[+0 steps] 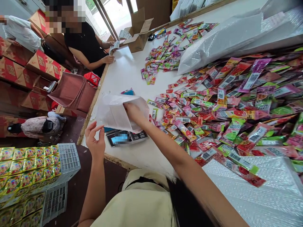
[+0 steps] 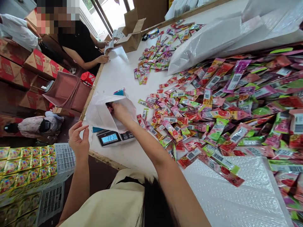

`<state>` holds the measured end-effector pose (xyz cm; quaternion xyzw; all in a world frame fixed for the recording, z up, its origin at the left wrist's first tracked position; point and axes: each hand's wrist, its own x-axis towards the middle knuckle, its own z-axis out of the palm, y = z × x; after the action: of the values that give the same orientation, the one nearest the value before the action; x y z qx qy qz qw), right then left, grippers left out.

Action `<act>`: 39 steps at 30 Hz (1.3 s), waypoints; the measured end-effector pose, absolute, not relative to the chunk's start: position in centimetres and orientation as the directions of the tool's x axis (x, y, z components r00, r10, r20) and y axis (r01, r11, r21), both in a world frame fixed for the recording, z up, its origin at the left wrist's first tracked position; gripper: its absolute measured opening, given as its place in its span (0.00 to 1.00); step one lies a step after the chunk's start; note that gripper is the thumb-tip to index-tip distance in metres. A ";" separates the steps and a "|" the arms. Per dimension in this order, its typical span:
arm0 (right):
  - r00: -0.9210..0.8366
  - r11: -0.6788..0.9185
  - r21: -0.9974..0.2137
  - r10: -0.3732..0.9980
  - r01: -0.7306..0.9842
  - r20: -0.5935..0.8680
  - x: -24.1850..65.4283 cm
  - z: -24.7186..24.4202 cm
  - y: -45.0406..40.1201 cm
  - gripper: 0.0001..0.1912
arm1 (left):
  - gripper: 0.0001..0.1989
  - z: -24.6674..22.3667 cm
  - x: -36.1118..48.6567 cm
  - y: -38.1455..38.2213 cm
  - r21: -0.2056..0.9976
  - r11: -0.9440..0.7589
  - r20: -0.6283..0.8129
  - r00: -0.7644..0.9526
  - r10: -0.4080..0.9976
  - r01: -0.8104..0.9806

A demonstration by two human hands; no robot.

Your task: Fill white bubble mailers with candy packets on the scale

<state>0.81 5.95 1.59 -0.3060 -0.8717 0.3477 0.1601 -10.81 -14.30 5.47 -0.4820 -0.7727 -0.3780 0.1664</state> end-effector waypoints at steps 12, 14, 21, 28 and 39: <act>-0.537 0.258 -0.919 0.841 0.297 0.063 18.3 -0.3 5.1 0.03 | 0.09 5.8 -9.1 -12.8 0.414 0.207 0.625 -0.442 0.643 0.886; -0.463 0.212 -0.927 0.885 0.309 0.048 20.3 -0.2 4.9 0.05 | 0.08 5.9 -8.9 -12.8 0.415 0.193 0.628 -0.433 0.646 0.889; -0.350 0.198 -0.905 0.935 0.376 0.059 22.1 -0.6 4.7 0.06 | 0.08 6.2 -8.7 -12.8 0.404 0.171 0.645 -0.412 0.643 0.899; -0.318 0.189 -0.899 0.946 0.394 0.059 23.5 -1.2 4.9 0.06 | 0.06 6.1 -8.6 -12.7 0.382 0.139 0.668 -0.377 0.642 0.914; -0.660 0.319 -0.923 0.744 0.214 0.104 12.6 0.4 4.9 0.28 | 0.08 6.1 -8.3 -11.9 0.374 0.163 0.641 -0.382 0.666 0.913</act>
<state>12.56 4.91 0.36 -0.3127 -0.7663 0.4926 0.2691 -8.31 -11.86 6.11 -0.5305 -0.7441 -0.3702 0.1665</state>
